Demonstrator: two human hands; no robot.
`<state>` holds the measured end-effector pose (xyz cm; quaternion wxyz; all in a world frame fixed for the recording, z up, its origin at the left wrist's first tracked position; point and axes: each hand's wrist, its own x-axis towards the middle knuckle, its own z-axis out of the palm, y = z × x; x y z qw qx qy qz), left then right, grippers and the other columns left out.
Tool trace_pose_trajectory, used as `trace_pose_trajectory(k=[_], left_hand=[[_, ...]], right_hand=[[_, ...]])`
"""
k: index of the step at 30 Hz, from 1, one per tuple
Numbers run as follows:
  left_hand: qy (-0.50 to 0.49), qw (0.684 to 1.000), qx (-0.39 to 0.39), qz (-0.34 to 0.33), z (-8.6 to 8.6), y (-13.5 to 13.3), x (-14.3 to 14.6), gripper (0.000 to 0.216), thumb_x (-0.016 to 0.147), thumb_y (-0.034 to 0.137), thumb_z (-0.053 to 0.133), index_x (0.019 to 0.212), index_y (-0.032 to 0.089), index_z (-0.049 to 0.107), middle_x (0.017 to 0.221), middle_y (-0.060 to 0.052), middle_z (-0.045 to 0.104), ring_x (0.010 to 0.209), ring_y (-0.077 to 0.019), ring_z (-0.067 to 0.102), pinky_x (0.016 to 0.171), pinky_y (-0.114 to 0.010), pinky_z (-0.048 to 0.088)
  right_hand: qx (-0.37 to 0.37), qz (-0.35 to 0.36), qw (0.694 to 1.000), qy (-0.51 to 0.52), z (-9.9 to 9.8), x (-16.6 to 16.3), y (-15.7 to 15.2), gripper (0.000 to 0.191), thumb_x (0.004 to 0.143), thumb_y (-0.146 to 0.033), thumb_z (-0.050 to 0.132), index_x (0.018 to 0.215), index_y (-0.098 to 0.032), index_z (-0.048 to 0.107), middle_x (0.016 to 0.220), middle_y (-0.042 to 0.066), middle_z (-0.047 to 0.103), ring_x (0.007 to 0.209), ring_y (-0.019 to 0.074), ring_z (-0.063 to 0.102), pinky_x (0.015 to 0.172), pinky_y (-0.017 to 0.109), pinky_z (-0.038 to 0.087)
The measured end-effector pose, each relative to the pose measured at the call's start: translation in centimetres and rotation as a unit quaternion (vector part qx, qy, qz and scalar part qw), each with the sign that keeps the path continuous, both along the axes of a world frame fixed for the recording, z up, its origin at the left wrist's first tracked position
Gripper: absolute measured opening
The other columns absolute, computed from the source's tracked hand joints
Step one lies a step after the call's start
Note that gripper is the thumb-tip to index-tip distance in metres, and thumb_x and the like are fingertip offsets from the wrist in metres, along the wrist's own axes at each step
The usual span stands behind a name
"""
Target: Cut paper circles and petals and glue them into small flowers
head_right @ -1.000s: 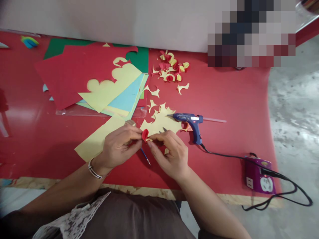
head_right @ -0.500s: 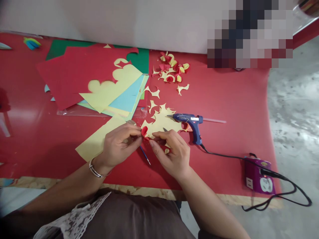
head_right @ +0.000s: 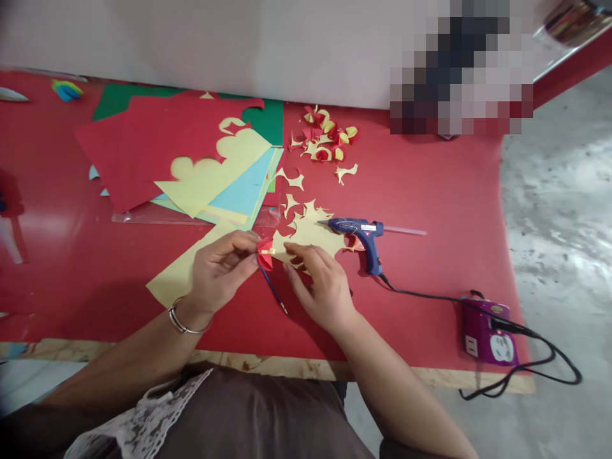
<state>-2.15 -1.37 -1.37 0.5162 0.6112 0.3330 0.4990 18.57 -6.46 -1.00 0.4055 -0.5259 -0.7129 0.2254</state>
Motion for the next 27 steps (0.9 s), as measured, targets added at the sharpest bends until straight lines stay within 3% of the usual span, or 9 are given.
trace_pose_trajectory(k=[2,5,9,11,14,17,19,23,27], left_hand=[[-0.030,0.998,-0.057,0.010,-0.1,0.0,-0.1,0.005,0.098,0.024,0.079,0.094,0.021,0.078,0.087,-0.004,0.073,0.070,-0.0119,0.063,0.061,-0.025,0.051],[-0.063,0.988,-0.137,0.033,-0.4,0.1,-0.2,0.011,0.097,0.032,0.082,0.094,0.022,0.080,0.077,-0.002,0.070,0.059,-0.0099,0.058,0.049,-0.022,0.044],[-0.075,0.976,-0.186,0.084,-0.7,0.3,-0.2,0.019,0.093,0.038,0.087,0.091,0.021,0.080,0.076,-0.003,0.076,0.065,-0.0122,0.068,0.058,-0.022,0.055],[-0.078,0.975,-0.187,0.093,-0.8,0.4,-0.2,0.021,0.091,0.039,0.089,0.090,0.020,0.079,0.079,-0.004,0.078,0.069,-0.0130,0.070,0.064,-0.023,0.058],[-0.086,0.975,-0.198,0.056,-0.8,0.3,-0.1,0.021,0.092,0.040,0.088,0.091,0.021,0.079,0.077,-0.003,0.075,0.062,-0.0113,0.065,0.054,-0.021,0.051],[-0.079,0.978,-0.192,0.018,-0.5,0.1,0.0,0.022,0.092,0.041,0.087,0.091,0.021,0.078,0.079,-0.003,0.073,0.059,-0.0097,0.059,0.050,-0.021,0.045],[-0.064,0.984,-0.164,0.006,-0.1,0.0,0.2,0.022,0.091,0.040,0.088,0.089,0.021,0.078,0.080,-0.003,0.072,0.063,-0.0107,0.059,0.055,-0.022,0.049],[-0.025,0.994,-0.102,-0.011,0.7,-0.4,0.5,0.019,0.093,0.038,0.085,0.090,0.020,0.078,0.083,-0.006,0.073,0.074,-0.0157,0.066,0.067,-0.028,0.057],[0.029,0.999,-0.026,0.008,1.2,-0.4,0.4,0.006,0.097,0.027,0.079,0.095,0.021,0.077,0.092,-0.006,0.076,0.081,-0.0165,0.071,0.072,-0.029,0.059]], right_hand=[[0.020,0.006,0.999,-0.028,-0.1,0.0,0.1,0.017,0.105,-0.013,0.065,0.115,-0.022,0.074,0.091,0.005,0.078,0.080,0.0187,0.075,0.073,0.032,0.062],[0.037,0.013,0.998,-0.049,-0.1,0.1,0.2,0.015,0.104,-0.010,0.063,0.107,-0.021,0.073,0.083,0.004,0.076,0.075,0.0178,0.071,0.066,0.030,0.056],[0.048,0.013,0.997,-0.052,0.0,0.0,0.1,0.014,0.104,-0.010,0.064,0.106,-0.021,0.072,0.082,0.004,0.074,0.072,0.0166,0.068,0.064,0.030,0.054],[0.050,-0.007,0.998,-0.034,0.1,-0.1,-0.1,0.013,0.104,-0.011,0.065,0.108,-0.021,0.072,0.089,0.005,0.074,0.074,0.0160,0.068,0.065,0.029,0.056],[0.056,-0.041,0.998,0.000,0.2,-0.3,-0.3,0.022,0.103,-0.014,0.067,0.123,-0.022,0.071,0.113,0.010,0.074,0.076,0.0144,0.070,0.067,0.030,0.061],[0.034,-0.017,0.999,0.031,0.2,-0.5,-0.4,0.041,0.106,-0.015,0.064,0.144,-0.026,0.063,0.140,0.015,0.069,0.083,0.0145,0.076,0.074,0.033,0.067],[0.017,0.014,0.999,0.038,0.1,-0.6,-0.3,0.044,0.107,-0.016,0.061,0.150,-0.027,0.059,0.146,0.015,0.068,0.092,0.0173,0.079,0.080,0.036,0.068],[0.038,0.037,0.999,0.012,-0.2,-0.7,0.0,0.023,0.107,-0.017,0.062,0.128,-0.024,0.068,0.109,0.008,0.081,0.091,0.0197,0.079,0.080,0.035,0.066],[0.039,0.040,0.998,0.008,-0.3,-0.6,0.1,0.011,0.106,-0.015,0.062,0.104,-0.023,0.070,0.088,0.003,0.079,0.079,0.0165,0.075,0.071,0.029,0.061]])
